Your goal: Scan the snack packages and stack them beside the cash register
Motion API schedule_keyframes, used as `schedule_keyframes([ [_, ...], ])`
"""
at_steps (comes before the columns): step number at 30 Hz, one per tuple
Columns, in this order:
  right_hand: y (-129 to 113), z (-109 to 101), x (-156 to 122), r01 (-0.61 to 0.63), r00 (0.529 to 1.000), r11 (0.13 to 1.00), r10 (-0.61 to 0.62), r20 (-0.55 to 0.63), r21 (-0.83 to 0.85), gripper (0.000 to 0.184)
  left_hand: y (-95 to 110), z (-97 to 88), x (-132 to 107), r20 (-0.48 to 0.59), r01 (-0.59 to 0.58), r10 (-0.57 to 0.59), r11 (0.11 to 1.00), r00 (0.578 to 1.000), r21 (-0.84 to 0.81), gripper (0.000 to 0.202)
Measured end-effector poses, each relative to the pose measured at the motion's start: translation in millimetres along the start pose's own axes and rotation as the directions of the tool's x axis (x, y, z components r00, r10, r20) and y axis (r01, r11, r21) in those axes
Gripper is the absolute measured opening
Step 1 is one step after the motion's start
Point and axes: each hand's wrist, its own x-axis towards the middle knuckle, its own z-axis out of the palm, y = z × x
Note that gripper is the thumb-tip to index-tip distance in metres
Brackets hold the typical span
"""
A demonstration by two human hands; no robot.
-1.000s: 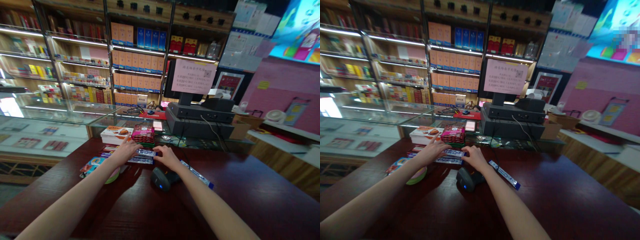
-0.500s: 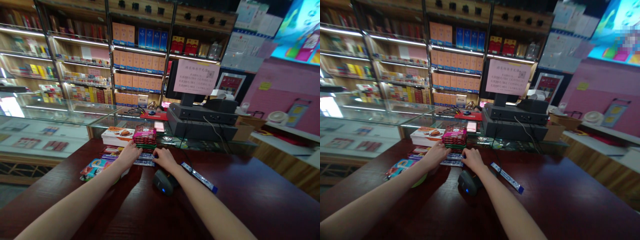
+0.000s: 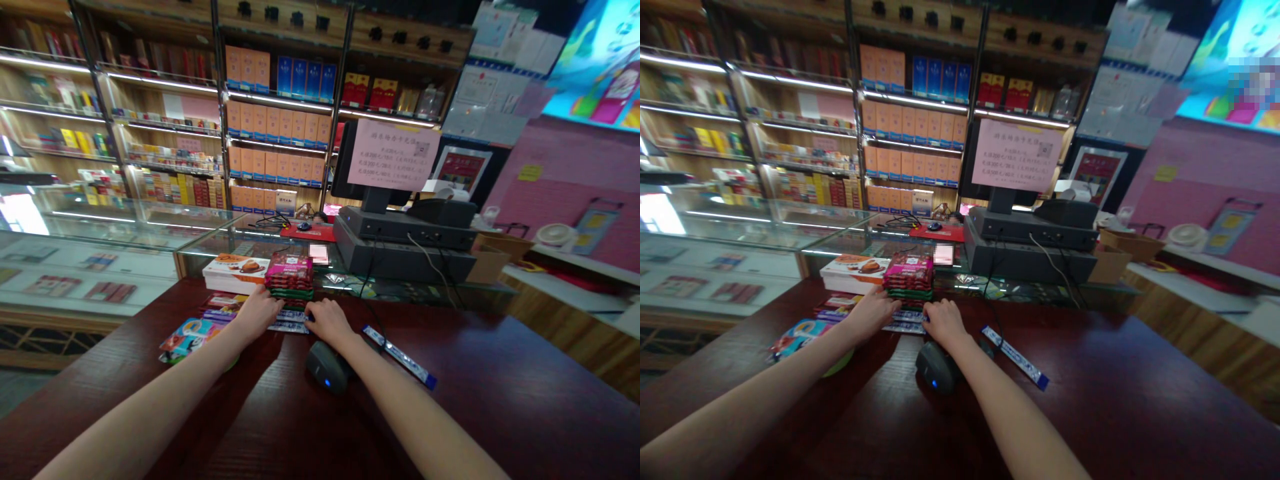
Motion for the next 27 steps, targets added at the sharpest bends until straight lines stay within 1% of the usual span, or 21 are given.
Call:
schedule_keyframes([
  [4,1.7,4.3,0.6,-0.007,1.0,1.0,0.007,0.005,-0.007,0.015,-1.2,1.0,0.9,0.014,0.003,-0.003,1.0,1.0,0.005,0.011],
  [9,3.6,7.6,2.0,-0.008,1.0,1.0,0.008,0.017,-0.002,0.014,1.8,2.6,-1.2,0.001,0.019,-0.019,1.0,1.0,0.015,0.012],
  [17,2.1,5.5,2.9,-0.01,1.0,1.0,0.01,0.018,-0.002,0.012,3.6,4.0,-3.0,-0.032,0.063,-0.062,0.998,0.998,0.031,0.015],
  [27,1.5,4.1,2.5,-0.02,1.0,1.0,0.02,0.012,0.004,0.012,-0.3,0.3,-6.6,-0.016,0.061,-0.061,0.998,0.998,0.005,0.015],
])
